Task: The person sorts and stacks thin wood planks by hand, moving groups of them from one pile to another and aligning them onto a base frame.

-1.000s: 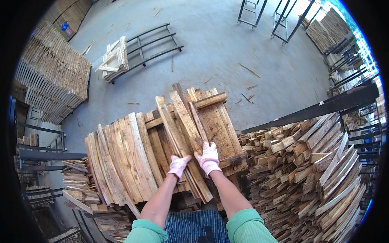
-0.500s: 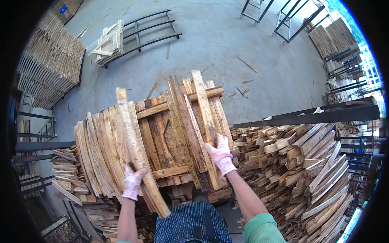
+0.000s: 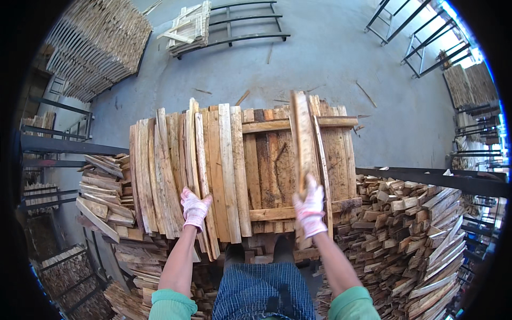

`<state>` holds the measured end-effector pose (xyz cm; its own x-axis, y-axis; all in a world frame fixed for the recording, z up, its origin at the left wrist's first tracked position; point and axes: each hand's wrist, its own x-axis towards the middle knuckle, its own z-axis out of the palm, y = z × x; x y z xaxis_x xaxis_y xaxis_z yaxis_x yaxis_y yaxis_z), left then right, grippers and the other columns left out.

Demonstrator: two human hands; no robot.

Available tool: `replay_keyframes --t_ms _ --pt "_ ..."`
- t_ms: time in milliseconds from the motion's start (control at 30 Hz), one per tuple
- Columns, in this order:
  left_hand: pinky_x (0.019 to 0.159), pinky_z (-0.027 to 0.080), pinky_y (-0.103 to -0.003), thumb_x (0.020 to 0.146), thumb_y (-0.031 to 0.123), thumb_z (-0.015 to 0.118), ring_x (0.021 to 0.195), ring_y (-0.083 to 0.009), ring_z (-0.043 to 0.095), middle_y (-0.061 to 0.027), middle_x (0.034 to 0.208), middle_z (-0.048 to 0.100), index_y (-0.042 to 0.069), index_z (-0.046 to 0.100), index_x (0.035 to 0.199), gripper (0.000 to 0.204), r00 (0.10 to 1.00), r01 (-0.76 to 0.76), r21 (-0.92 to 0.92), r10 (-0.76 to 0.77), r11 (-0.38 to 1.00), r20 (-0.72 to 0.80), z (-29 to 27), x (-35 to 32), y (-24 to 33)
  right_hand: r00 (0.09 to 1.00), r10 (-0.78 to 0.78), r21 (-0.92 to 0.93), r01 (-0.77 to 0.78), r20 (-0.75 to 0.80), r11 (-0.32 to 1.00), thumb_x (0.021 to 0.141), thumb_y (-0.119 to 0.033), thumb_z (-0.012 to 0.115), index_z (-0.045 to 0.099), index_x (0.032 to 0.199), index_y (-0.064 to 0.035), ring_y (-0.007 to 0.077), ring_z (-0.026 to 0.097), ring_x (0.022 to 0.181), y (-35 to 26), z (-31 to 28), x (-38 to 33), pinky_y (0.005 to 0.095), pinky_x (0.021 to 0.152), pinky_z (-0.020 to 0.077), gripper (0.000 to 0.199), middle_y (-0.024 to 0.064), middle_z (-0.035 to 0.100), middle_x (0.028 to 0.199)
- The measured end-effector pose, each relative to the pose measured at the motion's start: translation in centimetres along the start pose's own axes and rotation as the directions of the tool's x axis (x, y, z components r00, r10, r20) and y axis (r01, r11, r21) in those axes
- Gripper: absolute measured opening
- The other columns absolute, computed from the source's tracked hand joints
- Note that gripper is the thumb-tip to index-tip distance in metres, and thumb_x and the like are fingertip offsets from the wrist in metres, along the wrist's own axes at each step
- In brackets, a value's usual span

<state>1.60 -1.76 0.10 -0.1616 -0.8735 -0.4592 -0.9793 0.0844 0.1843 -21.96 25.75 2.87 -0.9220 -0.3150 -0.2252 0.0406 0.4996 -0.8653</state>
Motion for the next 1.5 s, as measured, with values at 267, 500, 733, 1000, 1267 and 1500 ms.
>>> replay_keyframes --t_ms 267,500,733,1000,1267,1500 --pt "0.116 0.032 -0.05 0.072 0.054 0.081 0.14 -0.0481 0.034 -0.0315 0.154 0.03 -0.002 0.02 0.153 0.116 0.985 -0.046 0.044 0.038 0.998 0.168 -1.2 0.5 0.4 0.923 -0.302 -0.584 0.384 0.238 0.715 0.086 -0.03 0.07 0.039 0.151 -0.0152 0.0441 0.054 0.098 -2.3 17.6 -6.8 0.0553 0.085 0.0445 0.074 0.0255 0.053 0.111" --pt "0.107 0.041 -0.055 0.075 0.054 0.079 0.129 -0.0492 0.046 -0.0344 0.142 0.04 -0.001 0.011 0.156 0.118 0.988 -0.14 0.143 0.128 0.98 0.087 -0.5 -2.9 2.3 0.932 -0.295 -0.677 0.356 0.21 0.644 0.088 -0.034 0.067 0.042 0.149 -0.0194 0.0438 0.053 0.097 -1.0 19.1 -7.6 0.0553 0.086 0.0446 0.067 0.0241 0.051 0.112" --pt "0.107 0.041 -0.052 0.075 0.045 0.083 0.131 -0.0508 0.045 -0.0389 0.145 0.037 0.019 0.005 0.161 0.119 0.968 -0.134 0.002 0.13 0.991 0.214 -3.5 -3.0 1.2 0.975 -0.207 -0.302 0.223 0.085 0.927 0.082 -0.009 0.069 0.046 0.147 -0.0215 0.0365 0.056 0.096 -4.1 9.7 -7.5 0.0477 0.082 0.0478 0.07 0.0209 0.056 0.105" --pt "0.109 0.039 -0.05 0.084 0.018 0.075 0.127 -0.0508 0.047 -0.0372 0.141 0.038 0.026 0.003 0.162 0.106 0.966 -0.25 -0.099 0.255 0.963 0.037 1.3 -5.1 1.8 0.973 -0.218 -0.602 0.221 0.08 0.768 0.08 -0.001 0.07 0.031 0.154 -0.0136 0.0383 0.053 0.113 4.4 -8.9 0.5 0.0452 0.099 0.0474 0.085 0.0215 0.05 0.131" --pt "0.115 0.032 -0.05 0.086 0.022 0.071 0.132 -0.0528 0.042 -0.0346 0.149 0.036 0.011 0.012 0.16 0.096 0.911 -0.406 -0.041 0.4 0.913 -0.101 2.3 -5.1 1.3 0.964 0.061 -0.306 0.022 0.259 0.952 0.082 -0.011 0.071 0.02 0.159 -0.0077 0.0354 0.036 0.142 9.6 -9.1 4.6 0.0374 0.118 0.0281 0.092 0.023 0.035 0.154" --pt "0.12 0.023 -0.035 0.091 0.005 0.063 0.146 -0.0306 0.031 -0.0209 0.159 0.029 0.006 0.008 0.16 0.088 0.939 -0.289 -0.47 0.343 0.834 0.033 0.5 -3.7 1.7 0.98 0.142 0.051 -0.15 0.142 0.987 0.08 0.016 0.057 0.029 0.155 -0.0069 0.0268 0.048 0.133 7.3 -10.8 3.0 0.0331 0.11 0.047 0.083 0.017 0.041 0.151"
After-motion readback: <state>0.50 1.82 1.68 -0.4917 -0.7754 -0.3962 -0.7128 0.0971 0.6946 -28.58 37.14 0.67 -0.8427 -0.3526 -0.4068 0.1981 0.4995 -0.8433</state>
